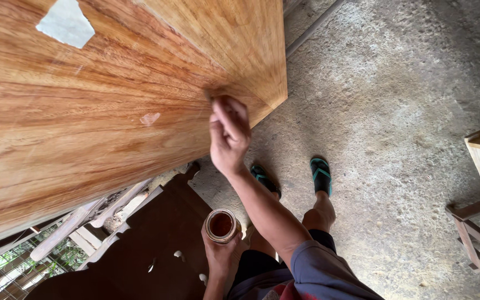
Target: The person uses a small metal spatula to scoop reddish-brown wood stain from a jar and applies it to the surface of a large wooden board. They repeatedly dip the spatula into the jar and spread the stain across the board's surface, working on different sections throughout the clip.
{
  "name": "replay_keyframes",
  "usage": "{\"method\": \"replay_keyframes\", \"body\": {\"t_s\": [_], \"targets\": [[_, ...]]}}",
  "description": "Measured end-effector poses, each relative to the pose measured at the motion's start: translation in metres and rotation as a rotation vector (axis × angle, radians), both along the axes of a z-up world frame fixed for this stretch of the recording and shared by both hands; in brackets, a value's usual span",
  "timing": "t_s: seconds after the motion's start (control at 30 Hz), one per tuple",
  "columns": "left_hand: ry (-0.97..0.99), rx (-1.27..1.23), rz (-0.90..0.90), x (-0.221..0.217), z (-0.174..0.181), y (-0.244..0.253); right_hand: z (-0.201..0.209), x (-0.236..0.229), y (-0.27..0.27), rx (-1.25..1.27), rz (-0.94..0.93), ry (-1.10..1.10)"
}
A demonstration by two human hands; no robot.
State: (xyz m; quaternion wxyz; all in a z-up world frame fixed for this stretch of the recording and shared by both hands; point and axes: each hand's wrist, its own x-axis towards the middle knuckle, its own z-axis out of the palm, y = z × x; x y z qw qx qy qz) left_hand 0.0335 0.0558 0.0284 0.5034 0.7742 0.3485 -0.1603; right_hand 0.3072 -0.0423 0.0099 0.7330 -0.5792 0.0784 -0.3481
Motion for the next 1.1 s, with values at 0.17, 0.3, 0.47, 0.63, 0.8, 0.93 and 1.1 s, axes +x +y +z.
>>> {"method": "replay_keyframes", "body": {"t_s": [0.17, 0.3, 0.47, 0.63, 0.8, 0.93, 1.1], "targets": [[-0.023, -0.060, 0.052, 0.002, 0.001, -0.008, -0.013, 0.005, 0.005, -0.044, 0.022, -0.027], [-0.050, -0.196, 0.148, -0.002, 0.006, -0.012, -0.016, 0.012, -0.005, -0.041, -0.017, -0.087], [-0.065, -0.183, 0.162, 0.003, 0.014, -0.014, 0.004, 0.011, -0.004, -0.041, 0.000, -0.109], [-0.119, -0.304, 0.291, 0.011, 0.028, -0.015, 0.021, 0.017, -0.008, -0.086, -0.019, -0.065], [-0.130, -0.229, 0.241, 0.017, 0.035, -0.016, 0.023, 0.017, -0.012, -0.114, -0.018, -0.045], [-0.145, -0.232, 0.209, 0.023, 0.054, -0.019, 0.048, 0.000, -0.026, -0.290, 0.233, -0.128], [-0.367, -0.072, 0.039, 0.050, 0.071, -0.016, 0.078, -0.097, -0.091, -0.368, 0.693, 0.125]]}}
